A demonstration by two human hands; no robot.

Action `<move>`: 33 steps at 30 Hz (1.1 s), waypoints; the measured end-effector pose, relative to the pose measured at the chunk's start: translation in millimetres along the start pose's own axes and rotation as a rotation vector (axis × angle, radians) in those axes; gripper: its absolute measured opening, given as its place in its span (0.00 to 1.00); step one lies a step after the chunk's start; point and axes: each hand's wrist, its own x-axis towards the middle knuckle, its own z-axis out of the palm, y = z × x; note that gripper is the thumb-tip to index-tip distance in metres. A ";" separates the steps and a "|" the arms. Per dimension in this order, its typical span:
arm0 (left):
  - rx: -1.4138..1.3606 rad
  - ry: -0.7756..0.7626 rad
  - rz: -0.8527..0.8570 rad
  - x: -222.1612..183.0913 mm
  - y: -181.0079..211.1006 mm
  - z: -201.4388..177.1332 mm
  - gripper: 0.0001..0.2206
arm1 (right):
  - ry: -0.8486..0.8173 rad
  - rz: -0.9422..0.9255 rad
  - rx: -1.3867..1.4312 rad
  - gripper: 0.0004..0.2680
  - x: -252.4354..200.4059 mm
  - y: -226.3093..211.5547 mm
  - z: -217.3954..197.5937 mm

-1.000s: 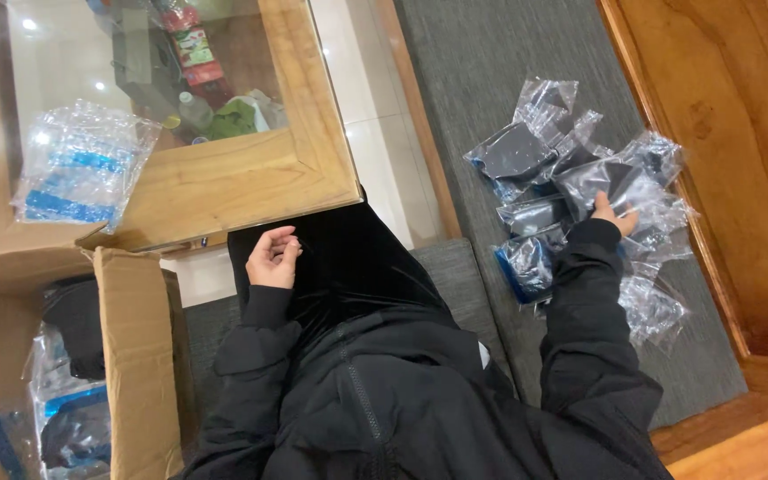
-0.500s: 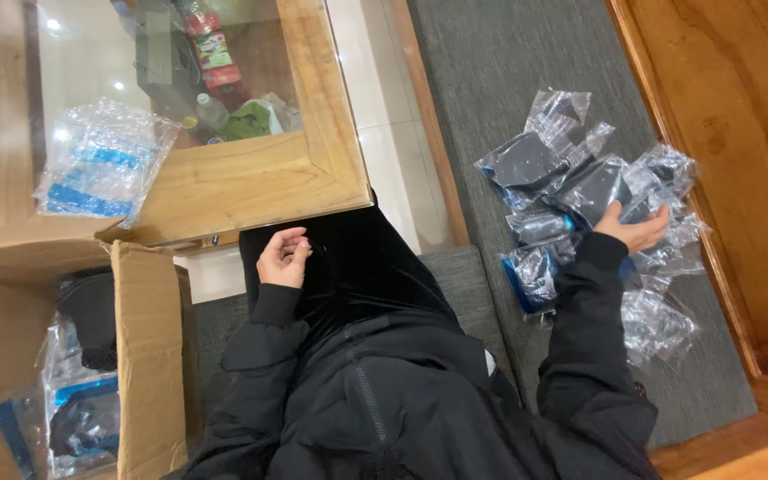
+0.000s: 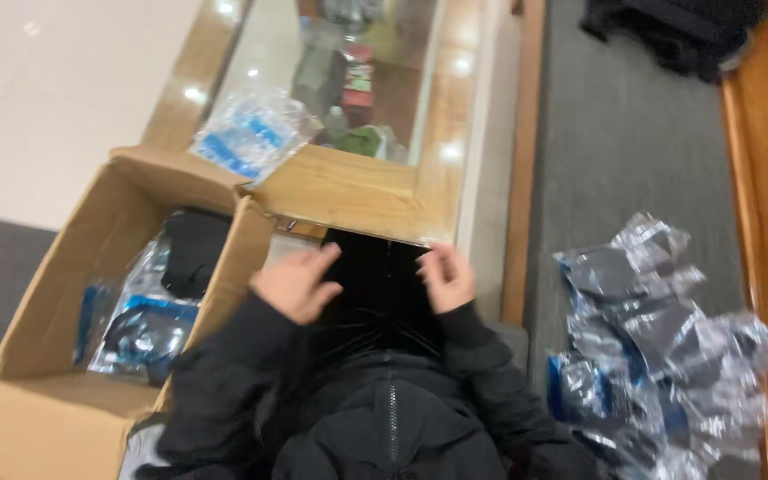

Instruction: Inspecting and placing black face masks into individual plastic bags

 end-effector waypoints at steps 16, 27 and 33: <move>0.156 -0.235 -0.727 -35.3 -351.3 65.3 0.30 | -0.549 0.063 -0.264 0.06 -26.2 21.5 28.0; -0.474 -0.003 -1.212 -23.2 -289.4 47.9 0.46 | -0.554 0.177 -0.297 0.06 -22.0 24.0 30.3; -0.625 0.068 -1.291 -16.5 -276.7 31.8 0.48 | -0.554 0.149 -0.321 0.06 -20.9 34.0 28.6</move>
